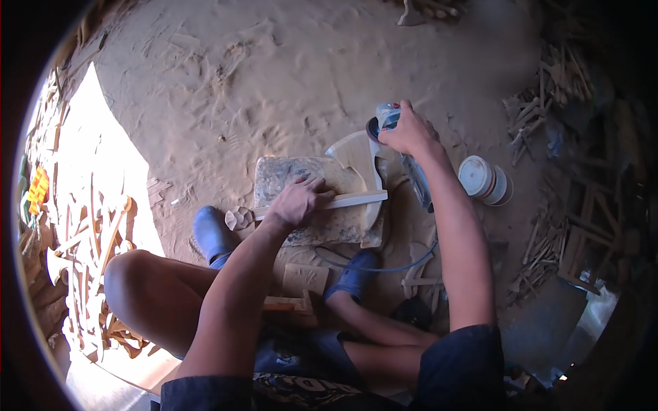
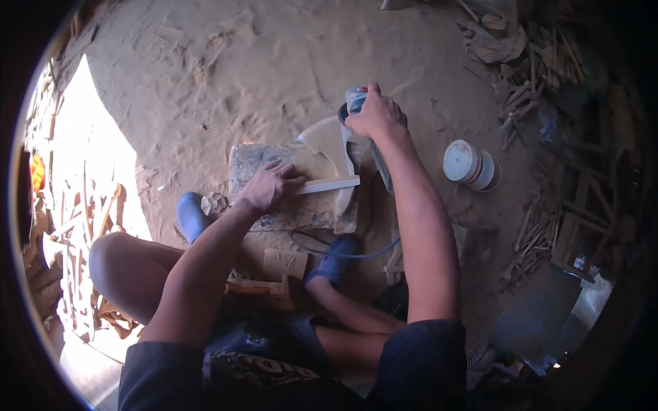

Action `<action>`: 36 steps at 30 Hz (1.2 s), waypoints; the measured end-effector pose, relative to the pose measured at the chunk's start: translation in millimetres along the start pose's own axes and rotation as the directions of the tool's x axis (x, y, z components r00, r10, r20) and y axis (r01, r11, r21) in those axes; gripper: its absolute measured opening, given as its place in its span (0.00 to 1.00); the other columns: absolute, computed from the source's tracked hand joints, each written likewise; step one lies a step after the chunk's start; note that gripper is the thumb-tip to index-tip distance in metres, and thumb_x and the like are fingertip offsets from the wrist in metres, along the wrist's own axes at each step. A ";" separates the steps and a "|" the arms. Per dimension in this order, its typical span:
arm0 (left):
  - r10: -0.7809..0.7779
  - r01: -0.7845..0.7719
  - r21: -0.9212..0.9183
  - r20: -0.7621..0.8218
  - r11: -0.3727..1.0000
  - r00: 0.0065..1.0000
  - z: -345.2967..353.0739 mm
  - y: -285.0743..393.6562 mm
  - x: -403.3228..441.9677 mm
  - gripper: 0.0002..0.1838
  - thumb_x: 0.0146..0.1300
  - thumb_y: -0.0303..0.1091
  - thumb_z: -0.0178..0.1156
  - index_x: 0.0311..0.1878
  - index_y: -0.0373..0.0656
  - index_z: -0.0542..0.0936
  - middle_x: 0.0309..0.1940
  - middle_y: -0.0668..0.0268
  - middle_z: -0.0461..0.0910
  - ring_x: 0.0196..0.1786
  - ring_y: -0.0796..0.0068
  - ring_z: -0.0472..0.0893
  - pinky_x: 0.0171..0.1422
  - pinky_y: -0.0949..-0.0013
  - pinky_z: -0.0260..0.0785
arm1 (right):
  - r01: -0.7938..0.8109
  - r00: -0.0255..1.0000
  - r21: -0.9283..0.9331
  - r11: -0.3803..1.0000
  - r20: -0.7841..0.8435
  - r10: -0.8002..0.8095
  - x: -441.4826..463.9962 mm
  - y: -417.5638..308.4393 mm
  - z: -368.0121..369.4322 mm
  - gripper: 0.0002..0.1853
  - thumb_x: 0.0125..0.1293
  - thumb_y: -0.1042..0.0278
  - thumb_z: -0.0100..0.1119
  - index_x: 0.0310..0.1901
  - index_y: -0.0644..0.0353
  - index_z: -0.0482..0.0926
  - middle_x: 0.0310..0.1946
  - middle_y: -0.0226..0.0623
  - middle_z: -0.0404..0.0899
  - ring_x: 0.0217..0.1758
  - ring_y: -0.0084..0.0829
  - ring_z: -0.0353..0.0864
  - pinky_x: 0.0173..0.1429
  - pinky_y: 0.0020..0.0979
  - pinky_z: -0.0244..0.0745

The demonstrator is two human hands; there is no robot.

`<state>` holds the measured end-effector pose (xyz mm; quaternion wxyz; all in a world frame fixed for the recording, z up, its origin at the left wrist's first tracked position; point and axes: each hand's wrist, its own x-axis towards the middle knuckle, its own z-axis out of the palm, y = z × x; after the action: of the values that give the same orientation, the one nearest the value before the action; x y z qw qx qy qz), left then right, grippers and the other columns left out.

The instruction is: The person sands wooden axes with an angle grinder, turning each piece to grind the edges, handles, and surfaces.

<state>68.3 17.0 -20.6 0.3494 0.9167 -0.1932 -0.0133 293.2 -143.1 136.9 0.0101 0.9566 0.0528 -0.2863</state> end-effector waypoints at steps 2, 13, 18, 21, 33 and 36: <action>0.004 -0.004 0.007 0.000 1.000 1.000 0.4 -0.9 -0.7 0.22 0.58 0.44 0.68 0.55 0.48 0.84 0.48 0.61 0.79 0.51 0.56 0.81 0.54 0.54 0.70 | -0.032 0.999 -0.006 0.999 -0.026 0.032 7.8 9.6 3.1 0.46 0.53 0.53 0.71 0.73 0.53 0.61 0.66 0.49 0.76 0.70 0.50 0.75 0.73 0.47 0.72; 0.023 -0.022 -0.015 0.043 1.000 0.999 -7.7 0.5 3.3 0.24 0.56 0.47 0.70 0.55 0.50 0.84 0.46 0.61 0.80 0.49 0.56 0.82 0.57 0.53 0.72 | -0.035 0.975 0.303 0.952 -0.199 0.099 -33.6 80.3 7.0 0.46 0.54 0.54 0.69 0.72 0.64 0.61 0.61 0.61 0.77 0.65 0.55 0.79 0.68 0.47 0.74; 0.024 -0.025 0.020 0.046 0.999 0.999 -9.7 8.5 4.6 0.28 0.55 0.47 0.71 0.59 0.51 0.81 0.47 0.61 0.79 0.50 0.55 0.81 0.58 0.52 0.71 | 0.132 0.928 0.485 0.864 -0.367 0.064 -156.5 119.4 -21.7 0.47 0.52 0.56 0.73 0.70 0.68 0.61 0.57 0.57 0.78 0.59 0.48 0.81 0.65 0.42 0.74; 0.061 -0.065 0.086 0.050 0.994 0.997 -7.4 7.8 -1.9 0.31 0.54 0.47 0.71 0.62 0.52 0.79 0.49 0.60 0.77 0.53 0.55 0.80 0.60 0.51 0.70 | 0.248 0.878 0.695 0.674 -0.455 0.146 -225.7 146.6 -9.9 0.46 0.52 0.60 0.76 0.69 0.69 0.62 0.54 0.51 0.79 0.54 0.39 0.82 0.62 0.38 0.75; 0.302 -0.332 0.324 0.143 0.886 0.943 -25.6 -29.4 -46.8 0.17 0.46 0.33 0.66 0.43 0.48 0.85 0.57 0.67 0.76 0.59 0.59 0.74 0.63 0.56 0.67 | 0.210 0.968 0.759 -0.617 -0.072 0.241 -345.6 192.1 70.0 0.19 0.68 0.50 0.63 0.49 0.56 0.77 0.34 0.39 0.81 0.32 0.38 0.84 0.37 0.40 0.83; -0.021 -0.002 0.295 0.078 0.956 0.997 -54.8 0.7 -66.5 0.29 0.48 0.46 0.72 0.58 0.61 0.84 0.65 0.57 0.70 0.68 0.47 0.67 0.73 0.47 0.60 | 0.247 0.964 0.733 -0.634 -0.121 0.235 -337.8 189.7 77.8 0.22 0.68 0.47 0.64 0.52 0.55 0.77 0.36 0.40 0.82 0.33 0.39 0.83 0.36 0.40 0.83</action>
<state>15.3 75.6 13.9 0.2009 0.9582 -0.2024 -0.0228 -9.6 -367.7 255.1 -0.8697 0.4356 -0.2291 -0.0364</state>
